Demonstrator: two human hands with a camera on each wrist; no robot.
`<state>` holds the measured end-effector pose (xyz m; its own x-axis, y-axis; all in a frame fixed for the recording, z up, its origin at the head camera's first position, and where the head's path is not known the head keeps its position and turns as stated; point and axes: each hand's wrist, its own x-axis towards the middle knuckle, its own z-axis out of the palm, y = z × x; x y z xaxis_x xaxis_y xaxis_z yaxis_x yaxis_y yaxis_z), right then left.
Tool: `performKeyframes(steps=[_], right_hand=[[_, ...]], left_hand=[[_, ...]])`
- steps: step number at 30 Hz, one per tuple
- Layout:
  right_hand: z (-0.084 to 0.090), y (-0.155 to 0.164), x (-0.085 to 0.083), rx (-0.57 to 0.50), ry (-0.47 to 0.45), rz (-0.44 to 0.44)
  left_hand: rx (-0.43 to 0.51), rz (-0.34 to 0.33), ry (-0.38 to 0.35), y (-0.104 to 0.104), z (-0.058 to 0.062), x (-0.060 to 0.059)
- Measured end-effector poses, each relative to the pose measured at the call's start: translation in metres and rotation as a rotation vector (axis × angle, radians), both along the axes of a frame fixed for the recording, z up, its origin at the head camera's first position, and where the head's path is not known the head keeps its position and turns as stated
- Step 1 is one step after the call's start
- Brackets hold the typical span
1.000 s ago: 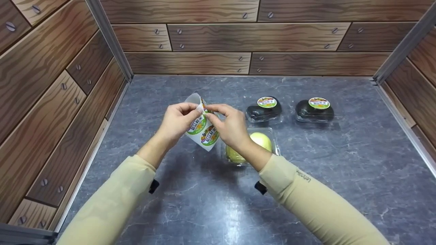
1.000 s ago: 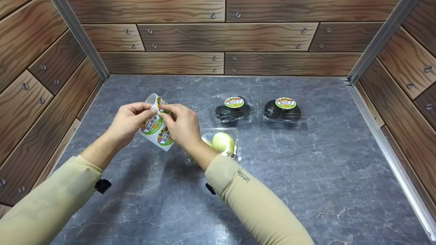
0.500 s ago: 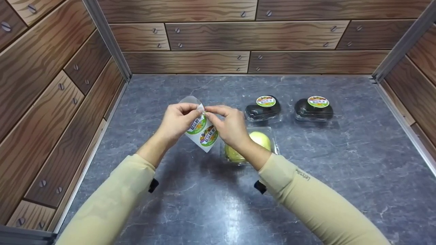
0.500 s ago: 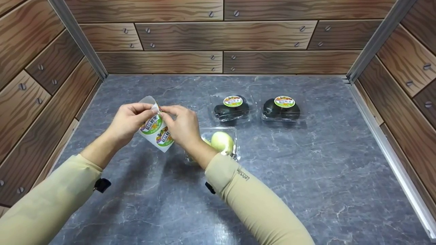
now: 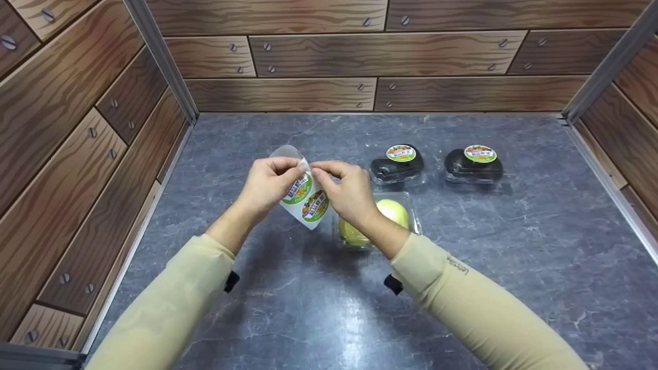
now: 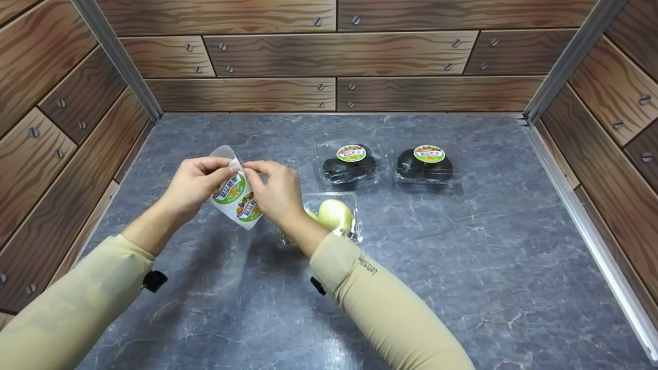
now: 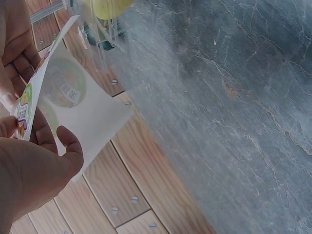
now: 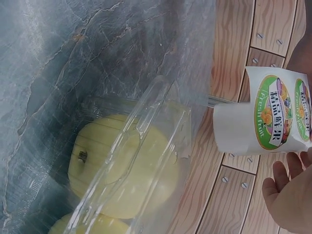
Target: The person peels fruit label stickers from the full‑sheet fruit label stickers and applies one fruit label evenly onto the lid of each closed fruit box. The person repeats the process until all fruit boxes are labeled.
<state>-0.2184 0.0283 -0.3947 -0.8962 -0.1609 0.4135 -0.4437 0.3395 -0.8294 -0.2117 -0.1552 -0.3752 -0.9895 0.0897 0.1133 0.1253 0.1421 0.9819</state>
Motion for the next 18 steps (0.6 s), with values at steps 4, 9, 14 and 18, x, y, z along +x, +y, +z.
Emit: performKeyframes(steps=[4, 9, 14, 18], right_hand=[[-0.0001, -0.0009, 0.0003, -0.013, -0.015, -0.004], [-0.0004, -0.0013, 0.0002, -0.013, -0.022, -0.011], [0.0001, -0.0021, 0.0005, -0.013, -0.047, -0.021], [0.0006, -0.0019, 0.0004, -0.014, -0.058, -0.025]], left_hand=[[-0.003, 0.007, -0.003, 0.0, -0.0005, 0.0003], [-0.005, 0.012, 0.001, 0.0, -0.0013, 0.0001], [0.001, 0.013, 0.005, -0.001, -0.0017, 0.0008], [-0.001, 0.015, 0.009, -0.001, -0.0028, 0.0008]])
